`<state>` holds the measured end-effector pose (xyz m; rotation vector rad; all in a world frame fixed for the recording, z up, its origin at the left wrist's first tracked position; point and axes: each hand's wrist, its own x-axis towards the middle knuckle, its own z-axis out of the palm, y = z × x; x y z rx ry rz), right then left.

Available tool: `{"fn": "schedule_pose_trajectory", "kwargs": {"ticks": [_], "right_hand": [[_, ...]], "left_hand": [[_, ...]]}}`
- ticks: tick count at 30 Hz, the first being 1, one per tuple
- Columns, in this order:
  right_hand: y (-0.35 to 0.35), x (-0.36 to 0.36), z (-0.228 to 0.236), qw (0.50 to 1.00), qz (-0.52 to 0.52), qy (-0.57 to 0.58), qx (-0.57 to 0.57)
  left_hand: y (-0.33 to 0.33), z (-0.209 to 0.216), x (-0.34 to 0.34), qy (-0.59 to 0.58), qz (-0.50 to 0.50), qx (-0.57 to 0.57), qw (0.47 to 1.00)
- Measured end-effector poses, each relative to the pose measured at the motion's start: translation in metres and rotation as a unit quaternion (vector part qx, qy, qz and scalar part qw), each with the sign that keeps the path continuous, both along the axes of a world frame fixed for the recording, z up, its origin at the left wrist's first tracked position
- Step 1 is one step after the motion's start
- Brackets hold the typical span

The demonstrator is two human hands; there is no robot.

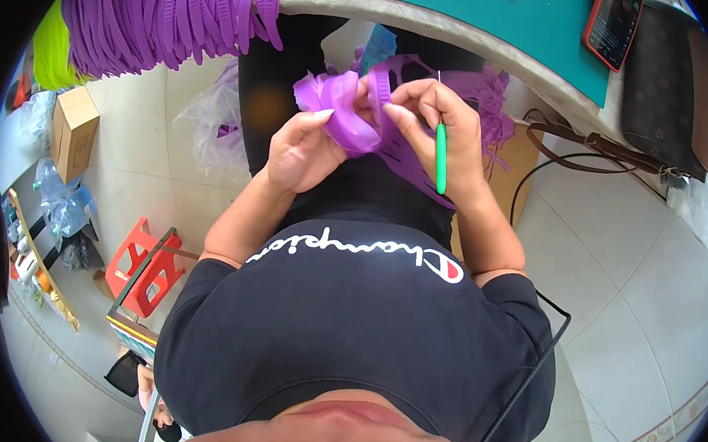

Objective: Manually assembling and processing purple plastic fringe strips at a workbench using a specialized green tool and scissors.

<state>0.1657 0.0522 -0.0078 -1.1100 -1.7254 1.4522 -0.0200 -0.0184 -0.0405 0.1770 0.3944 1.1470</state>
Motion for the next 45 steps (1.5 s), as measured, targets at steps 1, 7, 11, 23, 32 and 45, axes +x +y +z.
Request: {"fn": "schedule_pose_trajectory", "kwargs": {"ticks": [1, 7, 11, 23, 32, 45], "right_hand": [[-0.001, 0.000, -0.003, 1.000, -0.002, -0.001, 0.000], [0.001, -0.010, 0.010, 0.969, -0.057, 0.229, -0.075], [0.006, -0.022, 0.028, 0.953, -0.047, 0.289, -0.074], [0.033, -0.015, 0.024, 0.974, -0.082, 0.203, 0.053], [0.030, -0.028, 0.005, 0.973, -0.079, 0.179, -0.118], [0.015, -0.009, 0.003, 0.996, 0.061, 0.052, -0.026]], "left_hand": [[0.001, 0.002, 0.001, -0.001, -0.002, 0.000, 1.000], [0.005, -0.017, 0.001, 0.272, 0.022, -0.090, 0.958], [0.008, -0.026, -0.003, 0.240, 0.004, -0.149, 0.959], [0.004, -0.039, -0.013, 0.033, -0.085, -0.055, 0.994], [0.017, 0.017, -0.004, 0.374, -0.099, 0.098, 0.917], [0.025, 0.017, 0.006, 0.250, 0.084, -0.074, 0.962]]}}
